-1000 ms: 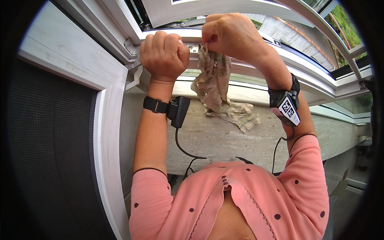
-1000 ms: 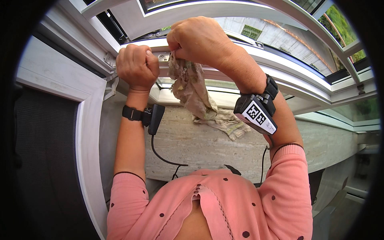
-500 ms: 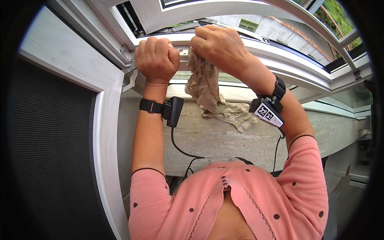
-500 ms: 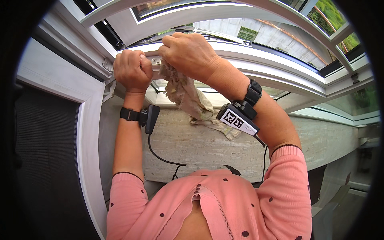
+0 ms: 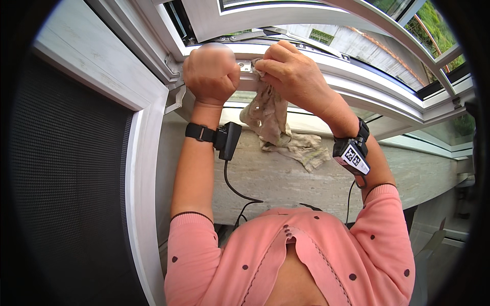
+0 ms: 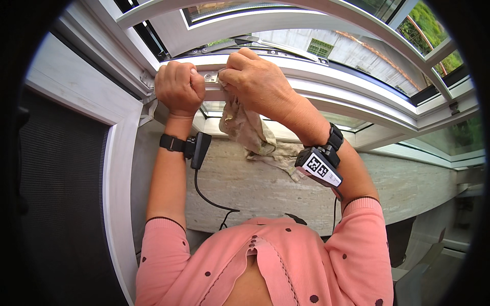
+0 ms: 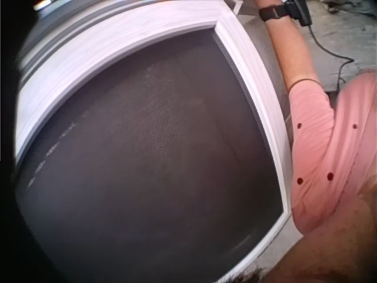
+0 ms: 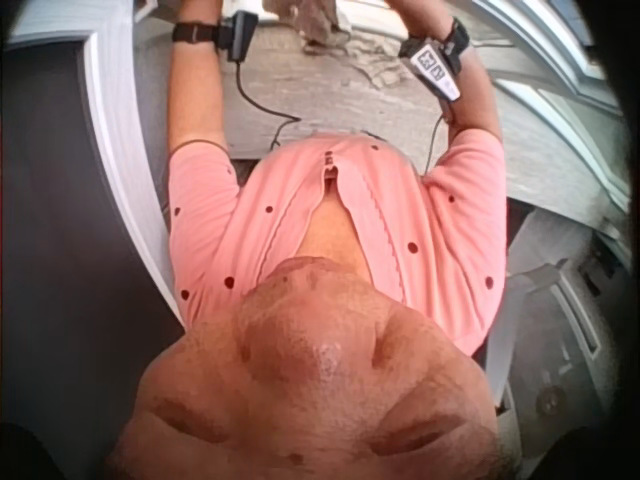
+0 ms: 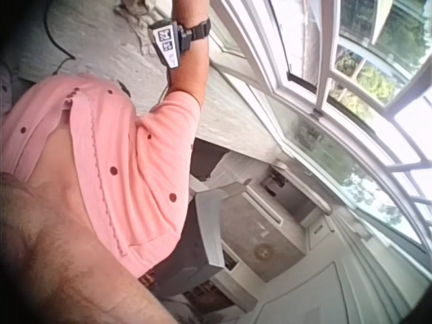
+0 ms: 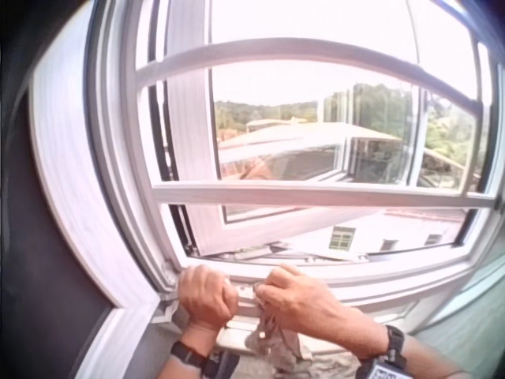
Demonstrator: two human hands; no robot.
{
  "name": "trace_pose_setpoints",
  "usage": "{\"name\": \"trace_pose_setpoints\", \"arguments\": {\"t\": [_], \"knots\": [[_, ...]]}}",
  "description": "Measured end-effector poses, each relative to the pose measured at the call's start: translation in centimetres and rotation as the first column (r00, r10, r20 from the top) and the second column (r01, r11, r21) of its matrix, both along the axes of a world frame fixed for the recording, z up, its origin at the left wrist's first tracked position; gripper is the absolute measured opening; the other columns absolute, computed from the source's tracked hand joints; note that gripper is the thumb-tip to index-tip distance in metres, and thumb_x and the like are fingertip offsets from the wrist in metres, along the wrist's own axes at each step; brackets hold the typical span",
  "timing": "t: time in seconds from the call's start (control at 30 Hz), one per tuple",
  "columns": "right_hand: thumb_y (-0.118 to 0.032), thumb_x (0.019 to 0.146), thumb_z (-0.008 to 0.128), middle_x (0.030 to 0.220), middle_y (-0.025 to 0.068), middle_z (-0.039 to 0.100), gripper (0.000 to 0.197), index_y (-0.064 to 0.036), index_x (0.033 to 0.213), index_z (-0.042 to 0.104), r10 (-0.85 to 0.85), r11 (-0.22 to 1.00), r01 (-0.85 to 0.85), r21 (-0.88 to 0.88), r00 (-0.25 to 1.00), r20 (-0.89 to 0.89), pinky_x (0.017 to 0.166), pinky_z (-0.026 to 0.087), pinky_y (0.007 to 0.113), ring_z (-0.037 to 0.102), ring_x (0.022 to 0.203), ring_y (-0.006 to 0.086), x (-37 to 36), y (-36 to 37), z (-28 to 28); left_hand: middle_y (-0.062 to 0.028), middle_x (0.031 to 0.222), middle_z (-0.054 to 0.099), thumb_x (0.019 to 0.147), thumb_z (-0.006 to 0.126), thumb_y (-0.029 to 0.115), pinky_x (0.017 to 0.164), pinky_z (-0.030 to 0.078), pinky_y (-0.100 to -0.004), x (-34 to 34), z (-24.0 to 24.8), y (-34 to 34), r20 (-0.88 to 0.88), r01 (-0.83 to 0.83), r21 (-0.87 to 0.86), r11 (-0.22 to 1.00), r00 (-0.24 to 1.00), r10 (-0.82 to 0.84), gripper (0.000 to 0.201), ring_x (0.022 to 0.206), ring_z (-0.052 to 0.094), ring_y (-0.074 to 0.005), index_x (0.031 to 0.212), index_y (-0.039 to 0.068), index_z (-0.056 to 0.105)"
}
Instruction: The person wipes the window frame and screen with a cloth, moving along the top and side edges of the open window. They use both hands to hold the cloth and reach different parts of the frame, then close the window at the end.
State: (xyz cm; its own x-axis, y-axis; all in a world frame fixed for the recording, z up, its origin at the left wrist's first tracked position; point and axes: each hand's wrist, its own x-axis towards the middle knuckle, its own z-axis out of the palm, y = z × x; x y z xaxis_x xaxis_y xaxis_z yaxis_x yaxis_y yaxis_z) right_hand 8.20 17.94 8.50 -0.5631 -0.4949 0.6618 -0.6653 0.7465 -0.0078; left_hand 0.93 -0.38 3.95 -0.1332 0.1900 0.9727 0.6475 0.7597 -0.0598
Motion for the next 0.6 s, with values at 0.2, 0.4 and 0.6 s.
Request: {"name": "trace_pose_setpoints", "arguments": {"t": [0.2, 0.4, 0.6], "knots": [[-0.008, 0.078, 0.072, 0.09, 0.0044, 0.061, 0.014, -0.0078, 0.091, 0.069, -0.143, 0.984, 0.14, -0.113, 0.99, -0.02, 0.073, 0.053, 0.034, 0.06, 0.087, 0.0232, 1.7, 0.1, -0.2, -0.0028, 0.069, 0.05, 0.072, 0.06, 0.017, 0.055, 0.04, -0.0375, -0.2, -0.3, -0.2, 0.025, 0.006, 0.014, 1.0, 1.0, -0.007, 0.003, 0.061, 0.05, -0.0244, 0.071, 0.015, 0.058], [-0.001, 0.079, 0.069, 0.092, 0.0097, 0.065, 0.026, -0.0035, 0.103, 0.06, -0.181, 0.936, 0.192, -0.295, 0.981, 0.065, 0.075, 0.052, 0.038, 0.061, 0.088, 0.0294, 2.0, -1.8, -1.3, -0.0041, 0.069, 0.047, 0.076, 0.055, 0.018, 0.057, 0.04, -0.0379, 0.0, -0.3, -0.2, 0.065, 0.022, 0.023, 0.999, 0.998, -0.024, 0.007, 0.063, 0.048, -0.0245, 0.07, 0.014, 0.054], [0.0, 0.072, 0.069, 0.093, 0.0058, 0.066, 0.026, -0.0052, 0.098, 0.065, -0.109, 0.98, 0.097, -0.174, 0.992, -0.065, 0.078, 0.051, 0.036, 0.059, 0.087, 0.0241, 1.1, -1.7, -1.5, -0.0046, 0.071, 0.046, 0.079, 0.052, 0.019, 0.059, 0.041, -0.0377, 0.3, -0.2, -0.1, 0.068, -0.023, 0.002, 1.0, 0.997, 0.022, 0.01, 0.066, 0.048, -0.0242, 0.07, 0.013, 0.051]]}}
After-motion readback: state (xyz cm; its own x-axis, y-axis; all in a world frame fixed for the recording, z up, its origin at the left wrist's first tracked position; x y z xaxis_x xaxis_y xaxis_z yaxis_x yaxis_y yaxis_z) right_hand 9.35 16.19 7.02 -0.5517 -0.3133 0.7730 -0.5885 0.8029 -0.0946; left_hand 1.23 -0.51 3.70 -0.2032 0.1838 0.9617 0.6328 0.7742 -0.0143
